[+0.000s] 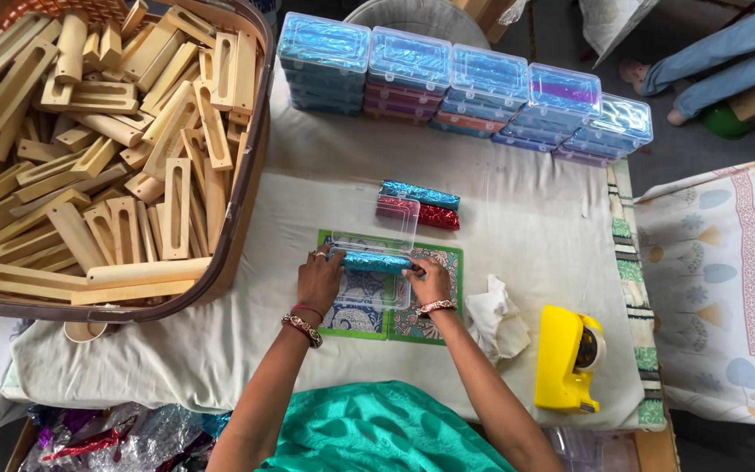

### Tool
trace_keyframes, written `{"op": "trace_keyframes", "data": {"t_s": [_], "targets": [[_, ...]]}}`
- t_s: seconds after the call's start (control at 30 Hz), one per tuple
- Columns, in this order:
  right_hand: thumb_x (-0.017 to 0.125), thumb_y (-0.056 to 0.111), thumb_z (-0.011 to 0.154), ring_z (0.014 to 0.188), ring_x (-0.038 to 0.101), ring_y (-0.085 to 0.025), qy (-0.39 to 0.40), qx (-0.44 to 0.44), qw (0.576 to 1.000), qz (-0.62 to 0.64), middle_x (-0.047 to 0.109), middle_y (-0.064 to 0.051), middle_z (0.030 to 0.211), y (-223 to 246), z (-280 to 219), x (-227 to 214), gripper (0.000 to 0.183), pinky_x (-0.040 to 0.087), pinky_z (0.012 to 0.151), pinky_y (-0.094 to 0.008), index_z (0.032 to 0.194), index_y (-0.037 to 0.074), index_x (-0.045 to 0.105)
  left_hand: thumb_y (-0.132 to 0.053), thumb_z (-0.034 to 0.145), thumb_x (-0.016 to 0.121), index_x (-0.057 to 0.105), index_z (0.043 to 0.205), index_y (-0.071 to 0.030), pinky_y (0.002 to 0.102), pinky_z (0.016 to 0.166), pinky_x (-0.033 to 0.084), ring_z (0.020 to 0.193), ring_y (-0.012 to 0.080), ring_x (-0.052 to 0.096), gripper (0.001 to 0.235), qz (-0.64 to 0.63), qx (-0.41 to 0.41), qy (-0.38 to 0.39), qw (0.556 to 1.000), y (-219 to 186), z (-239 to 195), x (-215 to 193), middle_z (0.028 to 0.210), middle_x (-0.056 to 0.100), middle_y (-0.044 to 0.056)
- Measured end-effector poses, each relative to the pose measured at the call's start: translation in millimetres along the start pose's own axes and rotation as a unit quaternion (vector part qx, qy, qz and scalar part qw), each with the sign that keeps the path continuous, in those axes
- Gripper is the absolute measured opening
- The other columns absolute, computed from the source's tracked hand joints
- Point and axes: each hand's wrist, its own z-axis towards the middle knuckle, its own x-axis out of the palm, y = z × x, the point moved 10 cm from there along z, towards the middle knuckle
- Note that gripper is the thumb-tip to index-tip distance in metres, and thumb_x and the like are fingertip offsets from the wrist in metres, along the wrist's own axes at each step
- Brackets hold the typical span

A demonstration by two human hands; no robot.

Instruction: Packing small colorful foil rolls into cases and cleaning wooden blocks with a cloth.

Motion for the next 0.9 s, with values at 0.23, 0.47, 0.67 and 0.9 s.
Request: {"op": "trace_keyframes", "data": {"t_s": [0.23,0.47,0.67,0.9], "targets": [[0.081,0.007,0.073,0.099,0.065,-0.023,-0.035,0.019,0.998,-0.038,0.060,-0.008,0.125,47,-7,-20,0.060,0.059,0.074,-0.035,0.130,0.020,0.069,-0.020,0.096,0.064,0.059,0.123,-0.018,0.048,0.086,0.055,0.117,0.0318,0.060,0.028,0.025,-0.008,0.041,0.999,-4,3,-2,0.137,0.056,0.010],[0.074,0.020,0.087,0.113,0.059,-0.027,0.012,-0.111,0.980,-0.162,0.061,-0.004,0.128,67,-13,-16,0.033,0.053,0.090,-0.043,0.120,0.027,0.073,-0.020,0.095,0.064,0.058,0.125,-0.018,0.047,0.083,0.056,0.116,0.0307,0.060,0.031,0.058,0.015,0.048,0.997,-11,5,-8,0.132,0.058,0.010],[0.072,0.030,0.090,0.116,0.058,-0.025,0.051,-0.084,0.969,-0.227,0.063,-0.001,0.121,63,-1,-8,0.028,0.051,0.087,-0.048,0.118,0.029,0.074,-0.023,0.096,0.065,0.058,0.127,-0.017,0.046,0.085,0.056,0.114,0.0317,0.061,0.032,0.066,0.027,0.050,0.996,-13,3,-11,0.131,0.060,0.010],[0.072,0.029,0.091,0.109,0.062,-0.025,0.040,-0.031,0.983,-0.179,0.064,-0.003,0.118,44,-5,2,0.027,0.056,0.087,-0.041,0.119,0.030,0.075,-0.016,0.094,0.064,0.061,0.126,-0.012,0.043,0.085,0.057,0.106,0.0322,0.066,0.032,-0.028,0.024,-0.079,0.996,9,-12,0,0.120,0.069,0.013]]}}
